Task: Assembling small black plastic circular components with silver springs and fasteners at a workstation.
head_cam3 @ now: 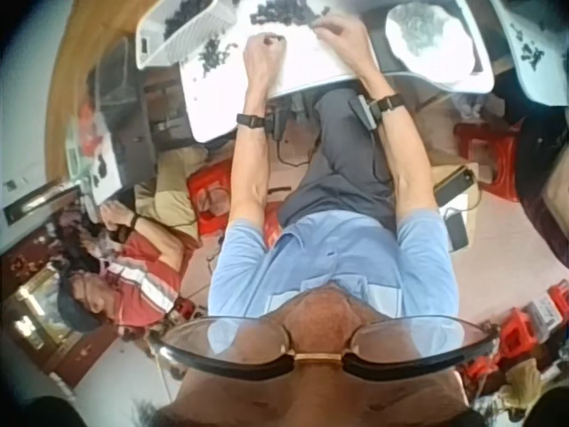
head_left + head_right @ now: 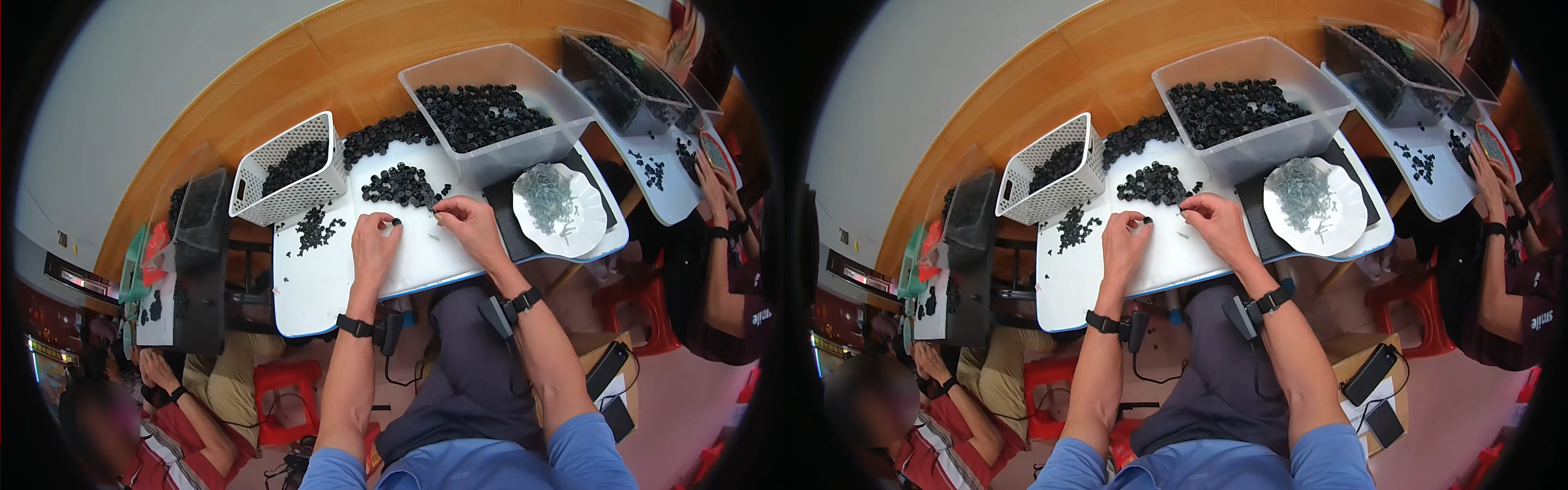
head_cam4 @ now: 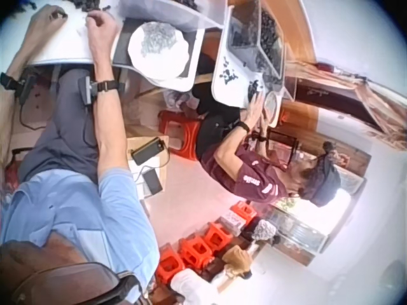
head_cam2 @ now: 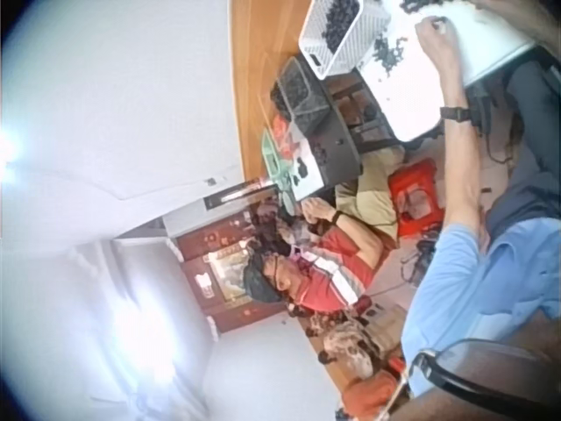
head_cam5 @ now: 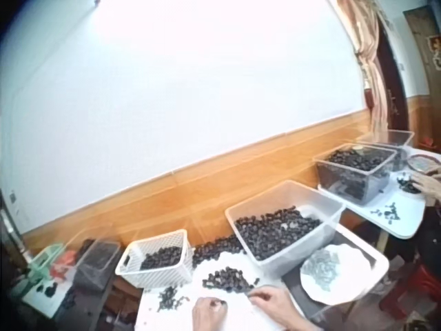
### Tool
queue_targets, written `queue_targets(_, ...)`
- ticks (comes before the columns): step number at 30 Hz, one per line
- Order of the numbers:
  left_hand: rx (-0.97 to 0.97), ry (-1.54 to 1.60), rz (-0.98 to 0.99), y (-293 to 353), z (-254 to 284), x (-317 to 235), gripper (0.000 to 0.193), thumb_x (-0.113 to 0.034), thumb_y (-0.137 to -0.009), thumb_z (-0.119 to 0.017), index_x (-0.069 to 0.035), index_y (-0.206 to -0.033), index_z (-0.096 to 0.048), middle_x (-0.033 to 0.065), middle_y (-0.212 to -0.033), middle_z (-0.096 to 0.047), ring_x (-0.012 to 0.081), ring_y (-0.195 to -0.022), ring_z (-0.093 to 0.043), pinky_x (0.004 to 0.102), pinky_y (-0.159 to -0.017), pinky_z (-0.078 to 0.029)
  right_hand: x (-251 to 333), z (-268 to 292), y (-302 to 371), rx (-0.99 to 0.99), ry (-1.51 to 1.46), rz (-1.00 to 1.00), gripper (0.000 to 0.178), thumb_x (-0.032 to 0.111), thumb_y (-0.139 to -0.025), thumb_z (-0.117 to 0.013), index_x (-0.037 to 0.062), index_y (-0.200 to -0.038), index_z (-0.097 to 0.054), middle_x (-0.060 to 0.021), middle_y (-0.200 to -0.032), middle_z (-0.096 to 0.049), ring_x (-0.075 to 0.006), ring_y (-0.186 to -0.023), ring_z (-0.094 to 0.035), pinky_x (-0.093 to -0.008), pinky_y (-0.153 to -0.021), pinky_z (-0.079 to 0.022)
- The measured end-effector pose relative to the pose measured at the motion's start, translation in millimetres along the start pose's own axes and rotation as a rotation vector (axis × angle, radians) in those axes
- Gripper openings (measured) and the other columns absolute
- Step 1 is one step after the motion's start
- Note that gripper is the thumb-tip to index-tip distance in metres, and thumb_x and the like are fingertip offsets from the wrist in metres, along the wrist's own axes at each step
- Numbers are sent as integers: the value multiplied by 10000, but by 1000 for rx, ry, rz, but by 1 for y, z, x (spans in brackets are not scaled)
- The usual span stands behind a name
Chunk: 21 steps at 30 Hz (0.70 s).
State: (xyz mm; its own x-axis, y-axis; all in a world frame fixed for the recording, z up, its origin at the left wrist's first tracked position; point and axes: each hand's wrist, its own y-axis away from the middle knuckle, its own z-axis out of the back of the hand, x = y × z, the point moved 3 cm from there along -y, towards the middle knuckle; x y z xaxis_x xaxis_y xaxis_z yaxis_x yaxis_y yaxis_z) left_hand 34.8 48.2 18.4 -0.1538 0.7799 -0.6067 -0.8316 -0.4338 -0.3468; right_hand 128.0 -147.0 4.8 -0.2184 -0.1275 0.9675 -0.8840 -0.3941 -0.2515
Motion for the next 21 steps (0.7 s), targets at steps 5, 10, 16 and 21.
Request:
queue_targets(5, 70, -25, 8, -5, 5, 0, 311, -173, -832, -809, -16, -1093, -745, 113, -938, -695, 227, -824, -657, 361, -766, -537, 4, -3, 1, 26, 34, -10, 158, 63, -888, -762, -10, -1027, -777, -55, -898, -770, -84, -779, -679, -256, -701, -538)
queue_targets(10, 59, 347, 48, 8, -12, -23, 265, -114, -871, -807, -13, -1106, -737, 74, -918, -757, 117, -751, -640, 276, -706, -537, 1, 0, 4, -12, -16, -32, 152, 63, -885, -772, -4, -1021, -777, -49, -907, -767, -77, -767, -668, -257, -683, -530)
queue_targets(16, -7, 425, -31, 18, -21, -23, 262, -83, -874, -823, -19, -1114, -740, 44, -874, -756, 75, -713, -630, 244, -679, -538, 4, -6, 3, 10, 193, 160, 150, 66, -881, -771, 24, -1025, -780, -74, -911, -765, -141, -737, -690, -284, -658, -537)
queue_targets(21, 41, 374, -41, 18, -24, -22, 264, -106, -875, -824, -29, -1112, -738, 102, -930, -778, 189, -779, -739, 299, -747, -592, 7, -6, 3, 57, 312, 180, 150, 79, -897, -754, 27, -1035, -781, -96, -959, -777, -206, -758, -718, -303, -665, -549)
